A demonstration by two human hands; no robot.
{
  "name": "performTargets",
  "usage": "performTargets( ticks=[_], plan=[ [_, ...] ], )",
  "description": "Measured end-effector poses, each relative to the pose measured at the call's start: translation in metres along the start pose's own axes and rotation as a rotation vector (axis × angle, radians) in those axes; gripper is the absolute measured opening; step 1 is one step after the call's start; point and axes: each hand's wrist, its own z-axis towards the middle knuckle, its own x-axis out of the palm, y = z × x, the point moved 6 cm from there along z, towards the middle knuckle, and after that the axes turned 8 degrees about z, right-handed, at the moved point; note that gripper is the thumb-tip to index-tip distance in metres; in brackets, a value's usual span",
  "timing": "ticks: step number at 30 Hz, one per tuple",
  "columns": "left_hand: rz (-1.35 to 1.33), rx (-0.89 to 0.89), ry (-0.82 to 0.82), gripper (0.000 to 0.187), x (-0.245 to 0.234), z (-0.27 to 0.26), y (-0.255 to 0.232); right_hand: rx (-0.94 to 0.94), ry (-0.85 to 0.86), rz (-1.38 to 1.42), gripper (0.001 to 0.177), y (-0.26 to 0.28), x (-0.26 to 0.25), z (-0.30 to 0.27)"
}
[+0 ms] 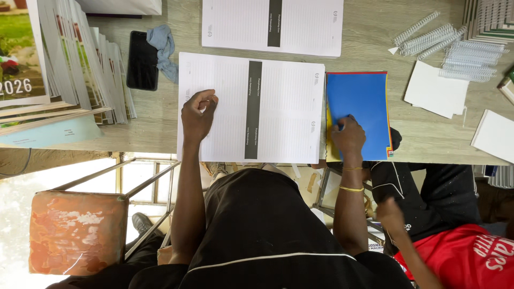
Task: The person opens a notebook and flips through its pages to check alignment. They then place a yellow cover sheet onto the notebook and continue to flip through the pages, ensuring the sheets are properly aligned for binding.
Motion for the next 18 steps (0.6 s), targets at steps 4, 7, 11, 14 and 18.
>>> performTargets(
  ticks=[4,7,11,14,18],
  plan=[
    [0.008,0.015,-0.024,0.022,-0.004,-0.015,-0.004,0.007,-0.13,-0.019,0.017,0.01,-0.002,-0.008],
    [0.007,0.037,-0.058,0.021,-0.015,-0.027,-0.007,0.121,-0.195,-0.106,0.022,-0.048,-0.009,0.021],
    [0.031,0.065,-0.117,0.018,-0.014,-0.033,0.006,-0.251,-0.629,0.502,0.017,-0.028,-0.12,0.022],
    [0.044,0.083,-0.162,0.017,-0.011,-0.041,0.01,-0.216,-0.785,1.379,0.028,-0.016,-0.16,0.049],
    [0.147,0.17,-0.151,0.025,0.011,-0.037,0.014,0.032,-0.655,1.626,0.024,0.091,-0.154,0.065]
  ],
)
